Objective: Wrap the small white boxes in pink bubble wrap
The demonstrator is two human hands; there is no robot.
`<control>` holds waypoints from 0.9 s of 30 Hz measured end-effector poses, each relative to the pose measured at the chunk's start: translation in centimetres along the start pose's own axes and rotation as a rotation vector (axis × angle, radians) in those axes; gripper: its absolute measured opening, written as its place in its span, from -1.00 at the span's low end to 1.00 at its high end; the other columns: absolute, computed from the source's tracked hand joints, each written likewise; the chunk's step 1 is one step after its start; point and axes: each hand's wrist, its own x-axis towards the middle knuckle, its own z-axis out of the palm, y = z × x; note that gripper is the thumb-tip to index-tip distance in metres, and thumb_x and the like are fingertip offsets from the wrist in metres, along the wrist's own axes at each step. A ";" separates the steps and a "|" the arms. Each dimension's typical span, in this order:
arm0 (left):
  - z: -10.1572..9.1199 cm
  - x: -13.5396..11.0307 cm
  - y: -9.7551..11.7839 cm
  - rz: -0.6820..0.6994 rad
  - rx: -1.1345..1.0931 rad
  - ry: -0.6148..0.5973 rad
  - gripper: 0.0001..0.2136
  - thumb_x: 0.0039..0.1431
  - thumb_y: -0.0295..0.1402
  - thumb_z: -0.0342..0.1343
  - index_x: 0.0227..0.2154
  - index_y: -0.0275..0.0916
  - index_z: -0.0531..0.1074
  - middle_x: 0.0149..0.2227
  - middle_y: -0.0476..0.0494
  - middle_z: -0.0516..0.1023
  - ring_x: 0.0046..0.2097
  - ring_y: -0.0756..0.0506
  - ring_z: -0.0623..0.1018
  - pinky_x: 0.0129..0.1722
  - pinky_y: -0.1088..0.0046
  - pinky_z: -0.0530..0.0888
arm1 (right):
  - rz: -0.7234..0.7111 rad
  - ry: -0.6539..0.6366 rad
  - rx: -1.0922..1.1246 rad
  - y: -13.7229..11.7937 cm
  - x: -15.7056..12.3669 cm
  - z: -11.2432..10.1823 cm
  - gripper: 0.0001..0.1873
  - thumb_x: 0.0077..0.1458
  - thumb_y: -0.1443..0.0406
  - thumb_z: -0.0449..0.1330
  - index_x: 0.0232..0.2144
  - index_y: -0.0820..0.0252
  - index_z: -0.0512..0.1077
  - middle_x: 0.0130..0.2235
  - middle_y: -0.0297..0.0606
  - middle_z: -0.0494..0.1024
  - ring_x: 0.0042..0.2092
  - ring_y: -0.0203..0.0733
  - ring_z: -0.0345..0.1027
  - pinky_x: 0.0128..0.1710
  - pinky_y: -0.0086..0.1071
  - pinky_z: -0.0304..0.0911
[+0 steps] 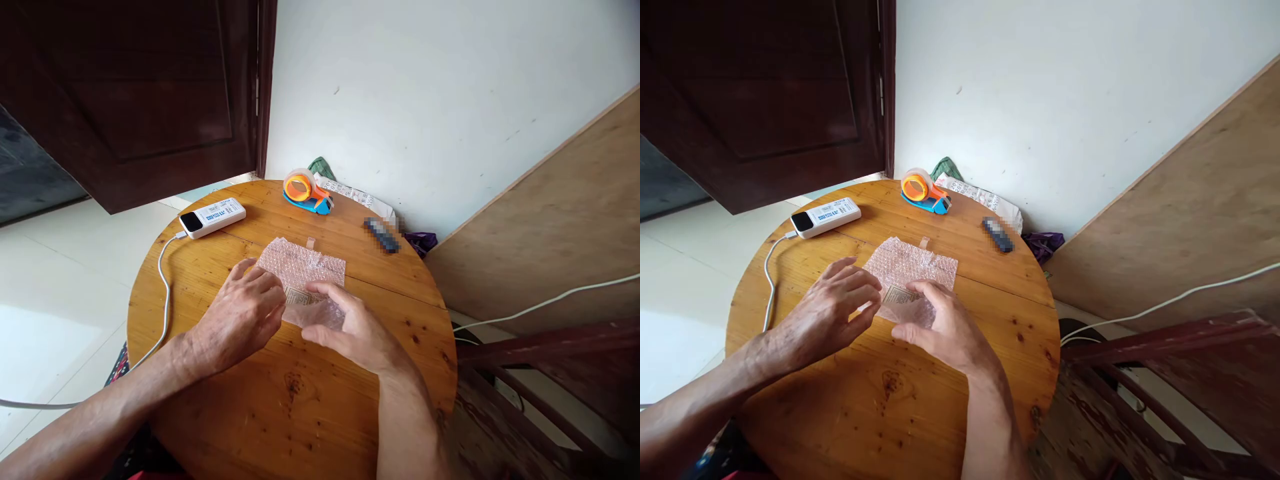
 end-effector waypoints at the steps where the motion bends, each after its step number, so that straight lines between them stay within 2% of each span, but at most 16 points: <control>1: 0.2 0.5 -0.4 -0.012 0.007 -0.006 -0.83 0.23 -0.48 -0.01 -0.40 -0.23 0.47 -0.31 -0.11 0.57 -0.21 -0.10 0.51 0.15 0.05 0.28 | 0.029 0.052 -0.025 0.1 0.3 0.6 -0.61 0.02 0.21 0.33 -0.08 0.15 0.45 -0.03 -0.18 0.57 0.02 -0.05 0.43 0.05 -0.16 0.30; 4: 1.4 1.3 -1.8 -0.114 -0.041 0.011 -0.85 0.21 -0.43 0.03 -0.43 -0.24 0.46 -0.34 -0.11 0.58 -0.21 -0.13 0.53 0.10 0.05 0.31 | 0.058 0.122 -0.013 0.5 1.2 2.3 -0.83 0.06 0.34 0.23 -0.23 0.16 0.49 -0.22 -0.27 0.60 -0.18 -0.18 0.46 -0.14 -0.32 0.34; 7: 2.6 1.2 -3.0 -0.225 -0.251 -0.023 -0.92 0.10 -0.35 0.16 -0.37 -0.24 0.47 -0.28 -0.13 0.61 -0.20 -0.15 0.56 -0.06 0.23 0.45 | 0.122 0.102 0.039 0.7 1.6 2.8 -0.91 0.06 0.33 0.18 -0.36 0.18 0.49 -0.35 -0.33 0.57 -0.36 -0.27 0.40 -0.35 -0.42 0.28; 10: 3.3 0.8 -3.5 -0.322 -0.431 -0.069 -0.87 0.06 -0.36 0.17 -0.30 -0.23 0.47 -0.18 -0.13 0.62 -0.16 -0.13 0.58 -0.15 0.37 0.48 | 0.193 0.082 0.093 0.9 1.5 2.3 -0.86 0.07 0.27 0.17 -0.49 0.19 0.44 -0.47 -0.37 0.49 -0.46 -0.32 0.29 -0.47 -0.46 0.18; 17: 4.5 1.2 -3.0 -0.481 -0.632 -0.092 -0.86 0.11 -0.29 0.13 -0.39 -0.26 0.48 -0.36 -0.06 0.59 -0.29 -0.05 0.53 -0.32 0.50 0.43 | 0.237 0.138 0.130 1.5 1.5 1.8 -0.81 0.05 0.21 0.20 -0.52 0.18 0.39 -0.54 -0.43 0.36 -0.49 -0.35 0.18 -0.49 -0.48 0.10; 20: 4.6 1.2 -2.7 -0.488 -0.650 -0.085 -0.87 0.08 -0.31 0.13 -0.43 -0.27 0.47 -0.45 0.00 0.54 -0.38 0.00 0.46 -0.37 0.54 0.37 | 0.225 0.136 0.149 1.6 1.5 1.9 -0.81 0.04 0.21 0.21 -0.53 0.18 0.39 -0.52 -0.41 0.39 -0.47 -0.34 0.21 -0.46 -0.47 0.12; 27: 4.3 1.1 -2.3 -0.519 -0.642 -0.123 -0.87 0.03 -0.32 0.12 -0.51 -0.28 0.44 -0.50 0.01 0.48 -0.44 0.02 0.39 -0.43 0.55 0.31 | 0.270 0.113 0.142 2.0 1.4 1.9 -0.79 0.02 0.19 0.21 -0.54 0.18 0.38 -0.55 -0.42 0.37 -0.51 -0.35 0.18 -0.52 -0.47 0.07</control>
